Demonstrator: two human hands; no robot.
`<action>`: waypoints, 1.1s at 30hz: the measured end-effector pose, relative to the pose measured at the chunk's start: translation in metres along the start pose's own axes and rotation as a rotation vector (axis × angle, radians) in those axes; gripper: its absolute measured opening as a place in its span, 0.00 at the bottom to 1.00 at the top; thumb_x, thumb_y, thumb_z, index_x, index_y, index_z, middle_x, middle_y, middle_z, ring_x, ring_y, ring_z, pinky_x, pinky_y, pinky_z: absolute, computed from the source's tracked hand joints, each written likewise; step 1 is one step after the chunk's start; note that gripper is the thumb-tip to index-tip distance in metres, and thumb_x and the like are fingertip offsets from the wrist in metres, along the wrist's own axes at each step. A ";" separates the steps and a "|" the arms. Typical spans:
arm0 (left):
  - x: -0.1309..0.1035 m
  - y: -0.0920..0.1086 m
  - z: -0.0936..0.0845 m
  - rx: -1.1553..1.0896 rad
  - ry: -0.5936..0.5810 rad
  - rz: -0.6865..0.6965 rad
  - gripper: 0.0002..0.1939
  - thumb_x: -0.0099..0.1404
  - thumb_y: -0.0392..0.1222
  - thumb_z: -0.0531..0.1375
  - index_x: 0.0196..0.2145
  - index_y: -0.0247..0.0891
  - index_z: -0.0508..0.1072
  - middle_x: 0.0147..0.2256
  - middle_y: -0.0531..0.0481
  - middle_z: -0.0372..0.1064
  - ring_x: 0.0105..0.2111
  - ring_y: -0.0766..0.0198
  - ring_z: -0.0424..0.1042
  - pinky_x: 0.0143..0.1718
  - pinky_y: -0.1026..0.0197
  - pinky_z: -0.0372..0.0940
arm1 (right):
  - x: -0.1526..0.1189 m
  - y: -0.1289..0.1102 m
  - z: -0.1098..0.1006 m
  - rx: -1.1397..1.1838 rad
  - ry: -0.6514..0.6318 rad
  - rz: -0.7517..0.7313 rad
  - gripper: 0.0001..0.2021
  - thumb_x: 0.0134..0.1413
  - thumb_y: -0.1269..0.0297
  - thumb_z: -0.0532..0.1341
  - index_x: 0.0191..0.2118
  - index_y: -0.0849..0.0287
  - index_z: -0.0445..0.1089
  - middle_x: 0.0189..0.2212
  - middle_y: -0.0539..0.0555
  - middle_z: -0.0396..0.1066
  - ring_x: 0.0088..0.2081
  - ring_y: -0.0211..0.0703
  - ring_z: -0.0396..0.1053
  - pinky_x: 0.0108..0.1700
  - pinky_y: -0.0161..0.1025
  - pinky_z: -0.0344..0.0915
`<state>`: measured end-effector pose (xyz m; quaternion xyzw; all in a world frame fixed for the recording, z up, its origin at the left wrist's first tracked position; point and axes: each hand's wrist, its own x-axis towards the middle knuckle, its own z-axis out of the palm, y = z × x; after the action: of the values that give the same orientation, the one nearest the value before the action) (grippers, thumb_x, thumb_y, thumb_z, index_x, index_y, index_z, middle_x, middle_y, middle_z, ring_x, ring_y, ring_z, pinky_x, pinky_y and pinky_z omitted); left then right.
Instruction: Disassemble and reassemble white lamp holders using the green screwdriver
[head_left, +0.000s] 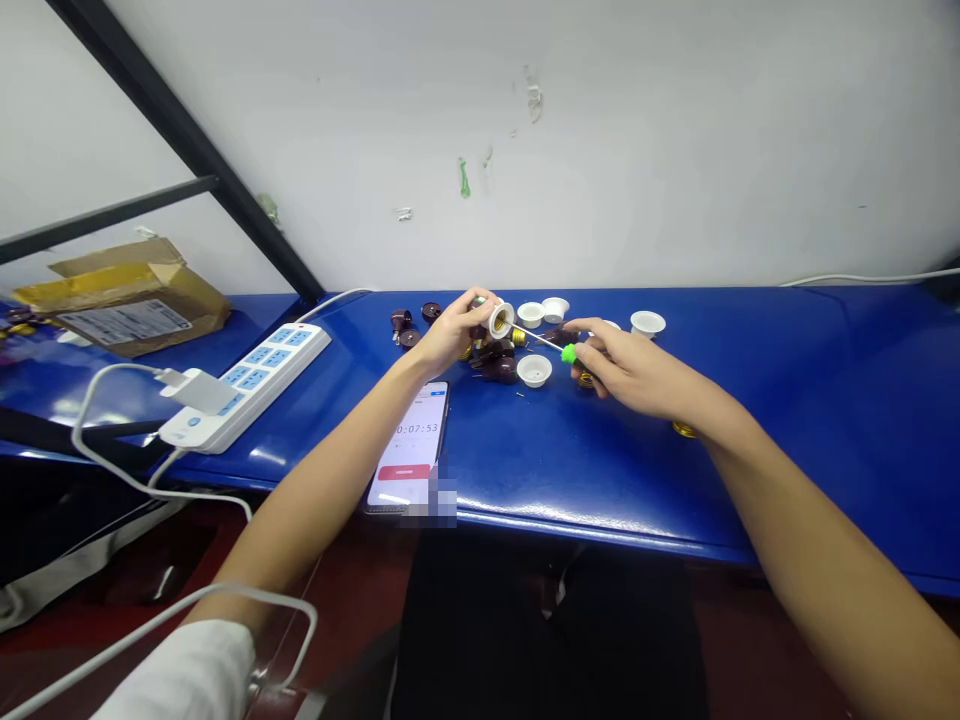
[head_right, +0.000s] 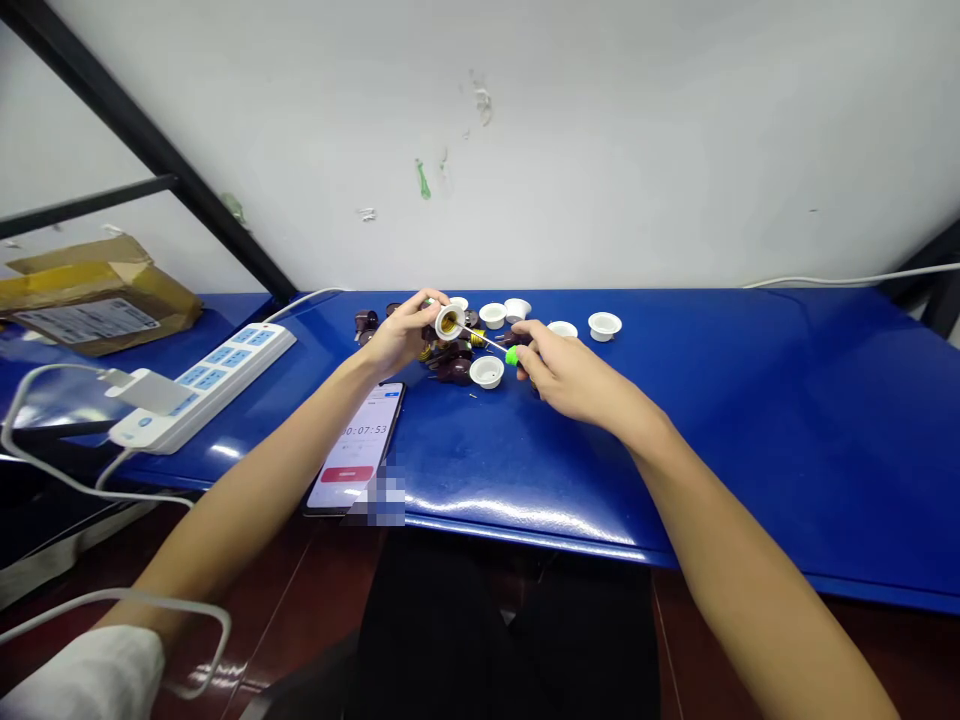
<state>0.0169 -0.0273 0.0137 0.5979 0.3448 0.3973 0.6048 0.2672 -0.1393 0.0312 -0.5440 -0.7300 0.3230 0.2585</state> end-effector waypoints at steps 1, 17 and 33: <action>0.000 0.000 0.000 -0.001 0.003 0.001 0.24 0.55 0.54 0.76 0.37 0.39 0.71 0.34 0.52 0.72 0.32 0.64 0.71 0.32 0.62 0.60 | 0.000 0.002 0.000 -0.007 0.007 -0.016 0.20 0.74 0.59 0.51 0.64 0.60 0.66 0.35 0.54 0.76 0.32 0.43 0.73 0.38 0.41 0.69; 0.000 0.002 0.001 -0.007 0.000 0.000 0.23 0.54 0.53 0.76 0.38 0.39 0.71 0.33 0.53 0.71 0.31 0.66 0.69 0.31 0.63 0.60 | 0.001 0.004 0.000 -0.092 -0.008 -0.053 0.27 0.65 0.61 0.61 0.67 0.60 0.65 0.46 0.60 0.76 0.43 0.50 0.75 0.47 0.46 0.72; 0.000 0.001 0.001 0.008 -0.004 0.001 0.23 0.54 0.54 0.76 0.36 0.39 0.71 0.33 0.52 0.73 0.32 0.65 0.70 0.31 0.62 0.60 | -0.002 -0.003 -0.004 0.034 -0.097 0.091 0.25 0.75 0.59 0.48 0.71 0.57 0.59 0.37 0.54 0.72 0.26 0.42 0.69 0.33 0.41 0.69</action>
<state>0.0177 -0.0276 0.0152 0.6012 0.3451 0.3950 0.6029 0.2688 -0.1411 0.0355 -0.5557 -0.7107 0.3728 0.2171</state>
